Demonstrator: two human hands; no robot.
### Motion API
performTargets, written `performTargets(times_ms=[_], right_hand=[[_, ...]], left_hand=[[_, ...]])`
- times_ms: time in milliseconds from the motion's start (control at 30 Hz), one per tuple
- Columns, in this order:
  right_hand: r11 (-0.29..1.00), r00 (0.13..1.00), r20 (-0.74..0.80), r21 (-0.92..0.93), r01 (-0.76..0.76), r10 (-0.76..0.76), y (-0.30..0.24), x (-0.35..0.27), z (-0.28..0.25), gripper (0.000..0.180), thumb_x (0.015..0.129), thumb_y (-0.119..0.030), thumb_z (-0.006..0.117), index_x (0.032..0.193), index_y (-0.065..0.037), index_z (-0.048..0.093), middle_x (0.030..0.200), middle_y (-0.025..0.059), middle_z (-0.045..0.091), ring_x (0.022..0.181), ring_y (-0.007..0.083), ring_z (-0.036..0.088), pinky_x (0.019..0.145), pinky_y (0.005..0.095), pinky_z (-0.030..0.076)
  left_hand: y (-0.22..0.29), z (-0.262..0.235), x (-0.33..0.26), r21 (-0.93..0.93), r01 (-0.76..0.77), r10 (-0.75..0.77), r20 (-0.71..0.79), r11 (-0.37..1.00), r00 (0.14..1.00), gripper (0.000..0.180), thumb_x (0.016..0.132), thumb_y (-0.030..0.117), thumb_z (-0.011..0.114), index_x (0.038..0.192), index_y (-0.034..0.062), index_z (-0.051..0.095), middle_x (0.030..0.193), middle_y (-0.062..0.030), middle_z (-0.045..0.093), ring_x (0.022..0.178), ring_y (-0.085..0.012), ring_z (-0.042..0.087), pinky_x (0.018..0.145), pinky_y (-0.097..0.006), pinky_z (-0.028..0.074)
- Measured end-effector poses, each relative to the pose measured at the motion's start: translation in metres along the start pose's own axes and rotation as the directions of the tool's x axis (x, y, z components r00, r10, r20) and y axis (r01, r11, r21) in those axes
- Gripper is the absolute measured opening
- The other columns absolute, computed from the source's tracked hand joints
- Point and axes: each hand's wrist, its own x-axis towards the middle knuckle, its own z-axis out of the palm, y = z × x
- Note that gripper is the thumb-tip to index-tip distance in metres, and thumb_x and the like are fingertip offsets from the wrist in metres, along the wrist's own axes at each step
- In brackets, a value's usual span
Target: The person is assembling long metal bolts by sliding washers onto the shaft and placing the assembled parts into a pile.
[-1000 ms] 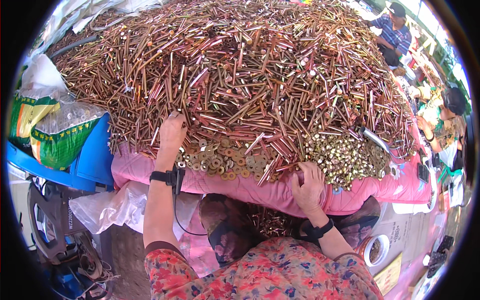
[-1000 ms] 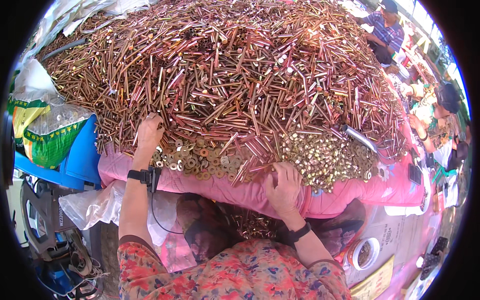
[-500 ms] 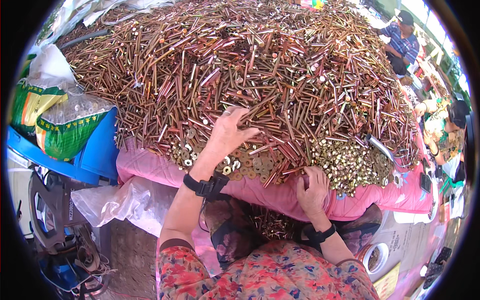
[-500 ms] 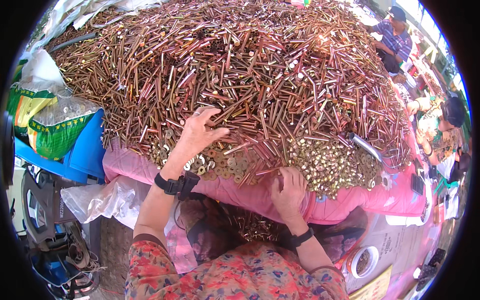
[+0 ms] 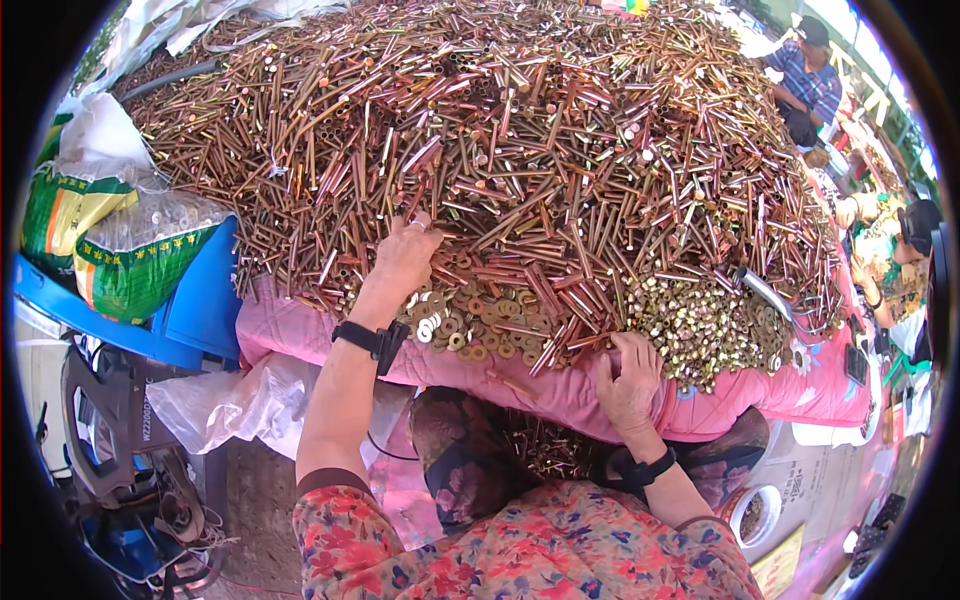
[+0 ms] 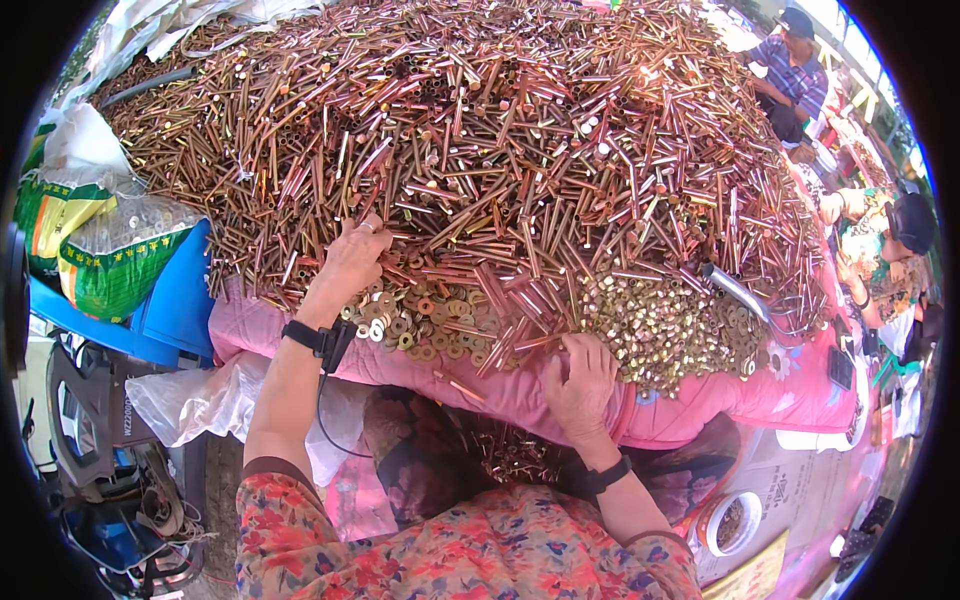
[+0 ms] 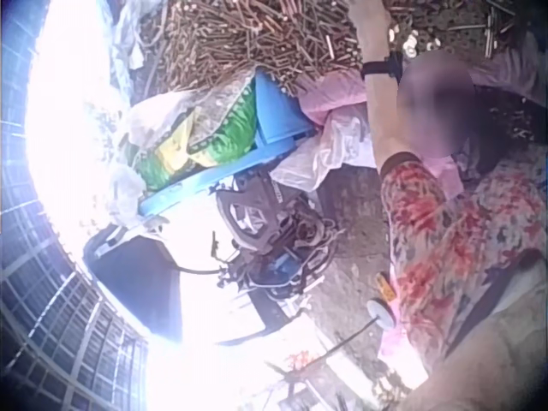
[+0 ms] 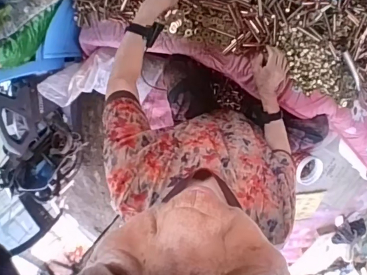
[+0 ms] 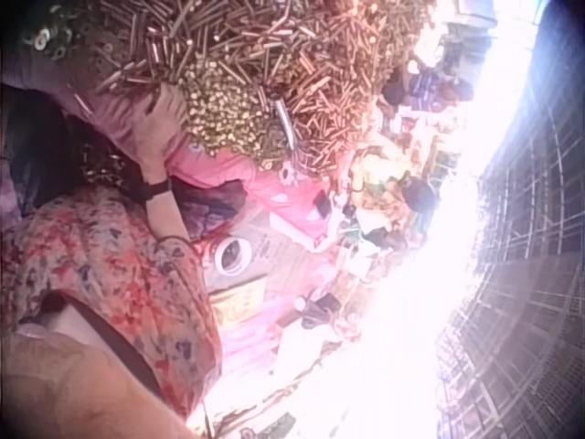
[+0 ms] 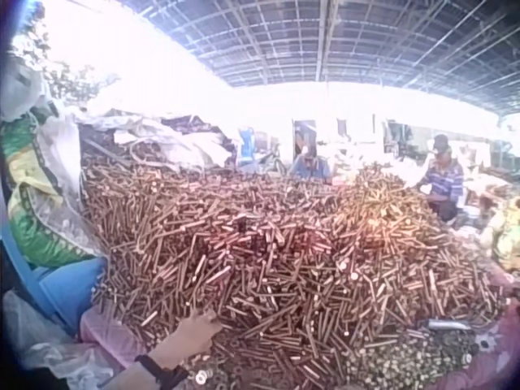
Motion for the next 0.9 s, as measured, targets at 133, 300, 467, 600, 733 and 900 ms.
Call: performTargets(times_ms=[133,300,467,600,733,900], right_hand=[[1.000,1.000,0.002,0.004,0.002,-0.002,0.000,-0.002,0.000,0.033,0.071,-0.011,0.060,0.103,-0.006,0.057,0.105,0.0106,0.058,0.102,0.0305,0.053,0.088,0.0418,0.038],[1.000,1.000,0.007,-0.031,0.006,-0.006,0.001,-0.009,-0.002,0.033,0.072,-0.010,0.060,0.104,-0.005,0.057,0.106,0.0106,0.058,0.103,0.0304,0.053,0.089,0.0419,0.038],[1.000,1.000,0.009,-0.015,0.014,-0.014,0.001,-0.008,-0.002,0.033,0.072,-0.009,0.060,0.105,-0.006,0.057,0.106,0.0104,0.058,0.103,0.0303,0.053,0.090,0.0422,0.038],[1.000,1.000,-0.014,-0.008,0.021,-0.021,0.001,-0.007,0.006,0.031,0.072,-0.009,0.061,0.104,-0.007,0.058,0.105,0.0096,0.059,0.102,0.0294,0.054,0.089,0.0420,0.038],[0.998,0.996,-0.070,0.010,0.057,-0.056,0.014,-0.005,0.013,0.030,0.073,-0.010,0.061,0.103,-0.007,0.059,0.103,0.0089,0.060,0.099,0.0286,0.055,0.087,0.0410,0.039],[0.998,0.997,-0.062,0.020,0.055,-0.054,0.014,-0.008,0.016,0.028,0.074,-0.010,0.061,0.101,-0.007,0.059,0.101,0.0089,0.060,0.097,0.0280,0.056,0.084,0.0398,0.040]], left_hand=[[-0.002,0.004,-0.001,-0.002,-0.072,0.071,-0.151,0.997,0.986,0.025,0.068,-0.002,0.059,0.092,0.0063,0.059,0.099,-0.0147,0.058,0.088,-0.0361,0.058,0.074,-0.042,0.052],[0.040,0.002,0.008,-0.161,0.044,-0.076,-0.199,0.986,0.977,0.022,0.075,0.004,0.062,0.096,0.0054,0.057,0.084,-0.0203,0.061,0.072,-0.0373,0.063,0.064,-0.046,0.053],[0.073,-0.012,0.018,-0.615,-0.039,-0.098,-0.187,0.788,0.978,0.047,0.073,0.012,0.070,0.115,0.0021,0.052,0.102,-0.0259,0.060,0.090,-0.0402,0.061,0.079,-0.042,0.050],[0.069,0.001,0.002,-0.671,-0.068,-0.142,-0.254,0.739,0.957,0.057,0.075,0.009,0.072,0.127,0.0053,0.050,0.117,-0.0164,0.060,0.085,-0.0205,0.067,0.074,-0.031,0.054],[0.090,-0.045,-0.039,-0.761,0.057,-0.174,-0.075,0.646,0.982,0.032,0.082,0.008,0.066,0.114,0.0040,0.059,0.095,-0.0098,0.066,0.071,-0.0122,0.062,0.063,-0.026,0.050],[0.125,-0.046,-0.121,-0.842,0.081,0.222,0.233,0.534,0.947,0.016,0.084,0.010,0.063,0.097,0.0011,0.066,0.082,-0.0085,0.066,0.069,-0.0101,0.059,0.064,-0.025,0.048]])
